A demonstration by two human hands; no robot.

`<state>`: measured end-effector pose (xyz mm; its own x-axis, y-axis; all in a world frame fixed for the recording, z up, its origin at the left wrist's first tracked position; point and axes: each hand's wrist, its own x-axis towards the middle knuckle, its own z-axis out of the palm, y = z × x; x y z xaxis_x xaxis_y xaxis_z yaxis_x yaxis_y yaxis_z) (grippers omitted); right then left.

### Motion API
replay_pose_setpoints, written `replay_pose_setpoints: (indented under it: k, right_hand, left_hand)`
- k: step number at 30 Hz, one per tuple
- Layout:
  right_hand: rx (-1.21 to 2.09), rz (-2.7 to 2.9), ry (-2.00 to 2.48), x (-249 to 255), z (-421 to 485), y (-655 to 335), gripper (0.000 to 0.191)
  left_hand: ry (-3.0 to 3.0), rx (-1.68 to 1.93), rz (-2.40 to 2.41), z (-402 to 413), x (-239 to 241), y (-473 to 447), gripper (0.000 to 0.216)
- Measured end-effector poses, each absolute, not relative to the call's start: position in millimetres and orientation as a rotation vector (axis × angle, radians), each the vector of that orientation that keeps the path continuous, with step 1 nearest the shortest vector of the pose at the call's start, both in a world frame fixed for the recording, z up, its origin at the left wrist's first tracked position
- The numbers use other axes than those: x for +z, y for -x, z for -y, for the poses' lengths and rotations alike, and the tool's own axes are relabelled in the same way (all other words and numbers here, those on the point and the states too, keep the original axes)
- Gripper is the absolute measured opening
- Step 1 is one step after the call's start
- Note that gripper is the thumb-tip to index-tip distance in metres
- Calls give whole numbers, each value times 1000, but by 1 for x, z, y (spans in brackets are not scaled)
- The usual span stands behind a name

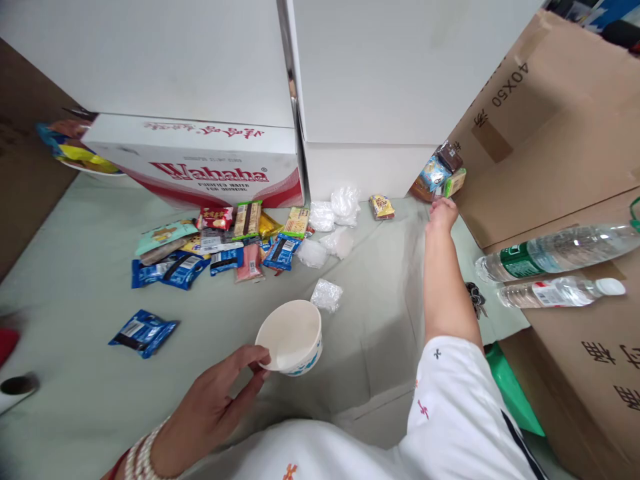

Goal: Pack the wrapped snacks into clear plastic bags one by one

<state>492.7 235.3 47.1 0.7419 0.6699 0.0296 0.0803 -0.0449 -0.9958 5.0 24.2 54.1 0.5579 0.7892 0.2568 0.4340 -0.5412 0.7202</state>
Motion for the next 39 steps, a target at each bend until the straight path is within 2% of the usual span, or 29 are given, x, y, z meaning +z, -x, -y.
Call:
replay_pose_setpoints:
  k: [3, 7, 10, 12, 14, 17, 19, 22, 25, 28, 31, 33, 39]
  right_hand:
    - [417, 1149, 1472, 69, -153, -432, 37]
    - [979, 2195, 1176, 85, -28, -343, 57]
    - [1003, 2307, 1221, 81, 14, -319, 27]
    - [872, 2187, 1435, 72, 12, -338, 24]
    - [617, 1984, 1738, 63, -9, -381, 20]
    - [308, 1574, 2186, 49, -67, -463, 14]
    - [237, 1352, 2353, 45, -112, -508, 14]
    - [34, 1282, 2256, 48, -162, -529, 30]
    - [-138, 1388, 2041, 57, -167, -480, 33]
    - [96, 1643, 1844, 53, -136, -383, 30]
    - [526, 2052, 1459, 27, -109, -286, 25]
    - [754, 2217, 1410, 5, -110, -240, 28]
    - [711, 2176, 1481, -23, -165, -182, 39]
  left_hand:
    - [-2178, 766, -927, -27, 55, -14, 20]
    - [-2163, 750, -765, -33, 55, -31, 24]
    - [-2142, 775, -684, -36, 57, -41, 39]
    - [-2172, 804, -664, -37, 57, -39, 53]
    - [-2194, 816, -722, -35, 55, -27, 59]
    - [-2127, 808, -998, -29, 47, 9, 42]
    - [-2053, 827, -1248, -26, 40, 40, 27]
    - [-1918, 936, -1664, -34, 30, 88, 16]
    - [-1755, 1015, -2052, -59, 22, 130, 17]
    - [-1736, 835, -2260, -78, 13, 157, 25]
    - [-1843, 541, -2173, -72, -1, 165, 34]
    - [-1929, 440, -2094, -63, -12, 161, 42]
    - [-1964, 520, -1931, -99, -25, 106, 51]
